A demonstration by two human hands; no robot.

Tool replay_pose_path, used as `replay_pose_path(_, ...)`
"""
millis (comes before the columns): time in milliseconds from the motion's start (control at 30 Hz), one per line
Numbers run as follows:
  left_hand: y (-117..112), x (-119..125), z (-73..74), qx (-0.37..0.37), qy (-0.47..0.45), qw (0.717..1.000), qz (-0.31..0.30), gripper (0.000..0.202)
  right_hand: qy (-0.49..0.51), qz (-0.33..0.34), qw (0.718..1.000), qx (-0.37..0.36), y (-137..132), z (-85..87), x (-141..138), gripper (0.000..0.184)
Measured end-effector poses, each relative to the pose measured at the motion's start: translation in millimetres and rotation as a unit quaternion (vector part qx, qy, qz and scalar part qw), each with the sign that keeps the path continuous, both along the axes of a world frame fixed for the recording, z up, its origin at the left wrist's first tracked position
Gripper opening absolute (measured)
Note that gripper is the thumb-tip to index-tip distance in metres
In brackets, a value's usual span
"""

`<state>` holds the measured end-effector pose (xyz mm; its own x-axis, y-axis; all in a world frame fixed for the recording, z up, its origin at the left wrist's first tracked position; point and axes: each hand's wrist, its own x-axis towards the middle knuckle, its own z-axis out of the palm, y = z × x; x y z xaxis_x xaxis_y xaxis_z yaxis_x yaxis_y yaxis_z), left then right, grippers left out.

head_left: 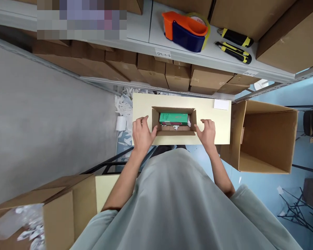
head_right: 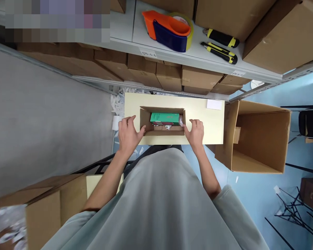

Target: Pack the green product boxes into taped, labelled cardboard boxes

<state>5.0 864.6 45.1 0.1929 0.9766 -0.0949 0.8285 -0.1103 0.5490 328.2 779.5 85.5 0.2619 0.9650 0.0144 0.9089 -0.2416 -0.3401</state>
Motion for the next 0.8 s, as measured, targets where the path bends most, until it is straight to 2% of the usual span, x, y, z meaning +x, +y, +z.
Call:
replay_pose_path(67,-6,-2,-0.9,-0.017,0.005,0.999,0.039,0.049,0.013,-0.047,0.999,0.006,-9,-5.9,3,0.026)
replay_pose_path(200,-8,3,-6.5,-0.041,0.012,0.998,0.040,0.027,0.030,-0.069,0.997,-0.016,-11,-14.5,-7,0.020)
replay_pose_path(333,-16,-2,-3.1,-0.009,-0.004,0.999,0.048,0.023,0.019,-0.071,0.997,-0.010,-8,-8.9,-22,0.020)
replay_pose_path(433,-38,-25,2.6,0.004,-0.026,0.997,0.074,0.021,0.009,-0.050,0.999,0.010,-10,-1.4,-37,0.020)
replay_pose_path(533,-79,-66,4.8,0.009,-0.045,0.992,0.118,0.021,0.022,-0.002,1.000,0.020,-17,3.0,-62,0.019)
replay_pose_path(600,-117,-101,2.9,0.005,-0.059,0.985,0.159,0.020,0.038,0.039,0.998,0.015,-24,2.9,-89,0.019)
replay_pose_path(700,-189,-155,-3.5,-0.001,-0.075,0.966,0.247,0.019,0.059,0.104,0.993,-0.002,-37,-2.4,-142,0.020)
replay_pose_path(800,-271,-203,-10.3,-0.004,-0.087,0.929,0.360,0.018,0.075,0.189,0.979,-0.022,-51,-13.0,-207,0.021)
